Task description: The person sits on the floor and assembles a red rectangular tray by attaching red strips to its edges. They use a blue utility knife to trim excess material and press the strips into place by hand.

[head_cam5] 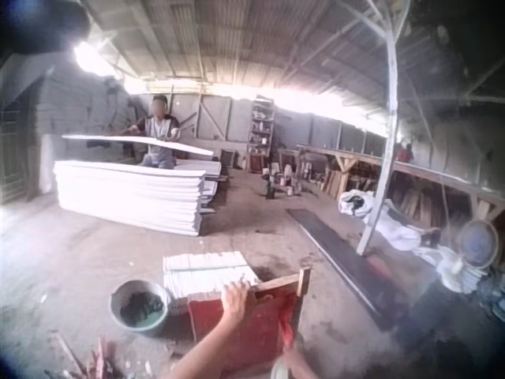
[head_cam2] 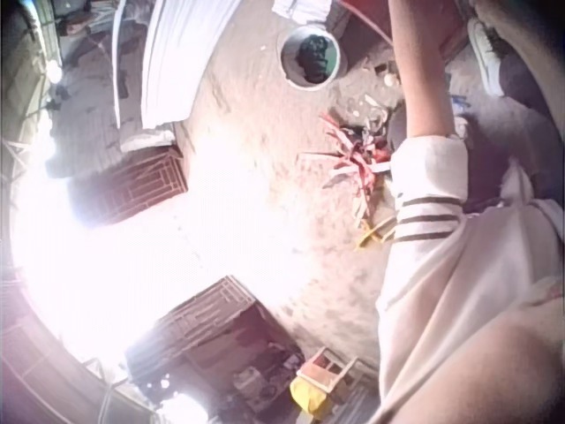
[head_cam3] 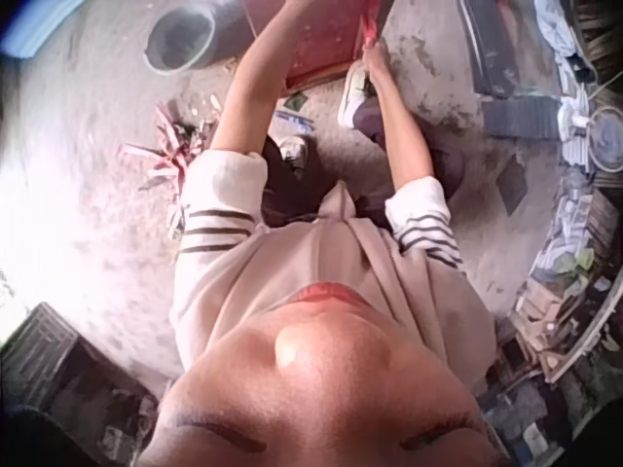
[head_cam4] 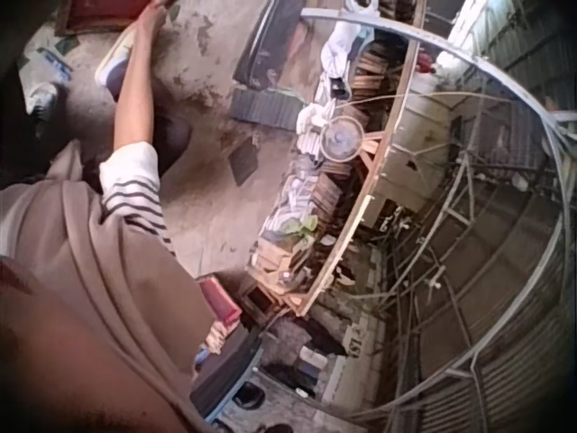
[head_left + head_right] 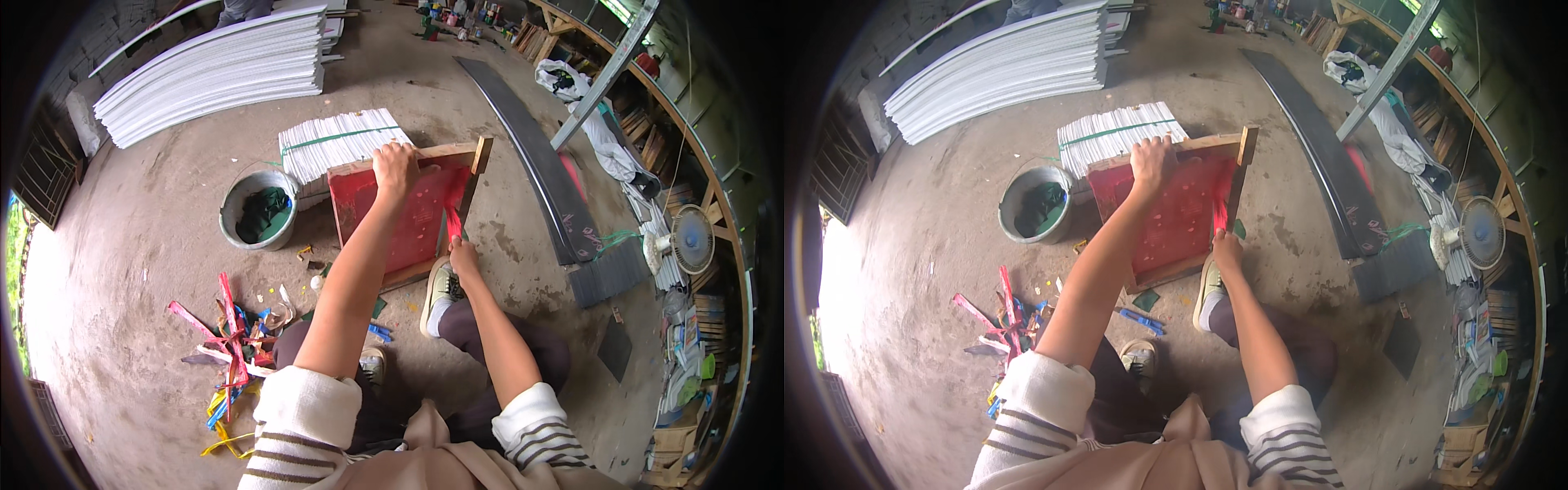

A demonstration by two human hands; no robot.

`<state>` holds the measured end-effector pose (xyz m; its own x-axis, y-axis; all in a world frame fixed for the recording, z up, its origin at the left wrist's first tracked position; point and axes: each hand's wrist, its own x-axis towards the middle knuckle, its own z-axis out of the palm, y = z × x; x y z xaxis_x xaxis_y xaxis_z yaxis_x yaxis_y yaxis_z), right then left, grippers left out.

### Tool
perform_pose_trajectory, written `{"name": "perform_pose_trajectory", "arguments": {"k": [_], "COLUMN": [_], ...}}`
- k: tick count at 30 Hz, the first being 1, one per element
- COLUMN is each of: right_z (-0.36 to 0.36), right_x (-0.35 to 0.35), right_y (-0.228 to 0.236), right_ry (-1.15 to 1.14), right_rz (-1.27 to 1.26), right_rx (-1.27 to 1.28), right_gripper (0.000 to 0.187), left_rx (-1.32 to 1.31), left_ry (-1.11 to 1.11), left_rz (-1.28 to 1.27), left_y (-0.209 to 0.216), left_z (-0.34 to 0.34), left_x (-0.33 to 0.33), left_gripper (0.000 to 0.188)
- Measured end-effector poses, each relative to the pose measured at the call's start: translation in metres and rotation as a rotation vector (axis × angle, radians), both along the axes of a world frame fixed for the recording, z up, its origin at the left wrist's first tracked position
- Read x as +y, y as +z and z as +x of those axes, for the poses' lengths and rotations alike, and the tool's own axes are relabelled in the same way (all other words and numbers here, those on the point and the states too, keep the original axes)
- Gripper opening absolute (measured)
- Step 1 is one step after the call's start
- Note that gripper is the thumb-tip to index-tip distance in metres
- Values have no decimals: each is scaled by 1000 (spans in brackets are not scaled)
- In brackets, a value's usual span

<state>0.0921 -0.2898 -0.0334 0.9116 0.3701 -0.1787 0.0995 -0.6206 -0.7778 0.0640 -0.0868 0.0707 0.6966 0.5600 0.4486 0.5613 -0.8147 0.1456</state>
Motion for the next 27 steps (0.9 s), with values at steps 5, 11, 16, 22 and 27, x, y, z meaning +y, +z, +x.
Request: {"name": "perform_pose_trajectory", "arguments": {"k": [5, 11, 16, 22, 27], "right_z": [-17, -56, -41, 16, 42], "right_x": [-1, 3, 9, 31, 53], "right_y": [-15, -18, -7, -51, -65], "right_ry": [-29, 4, -35, -445, -137], "right_rz": [-64, -143, -102, 856, 526], "right_rx": [-206, -332, -696, 344, 478], "right_gripper": [36, 43, 37, 42, 61], "left_rx": [20, 33, 43, 21, -28], "left_ry": [-24, -18, 15, -3, -23], "left_rz": [-11, -1, 23, 10, 71], "left_y": [18, 17, 11, 12, 13], "left_z": [-2, -1, 0, 7, 0], "left_x": [-5, 8, 12, 6, 5], "left_gripper": [76, 73, 80, 85, 69]}}
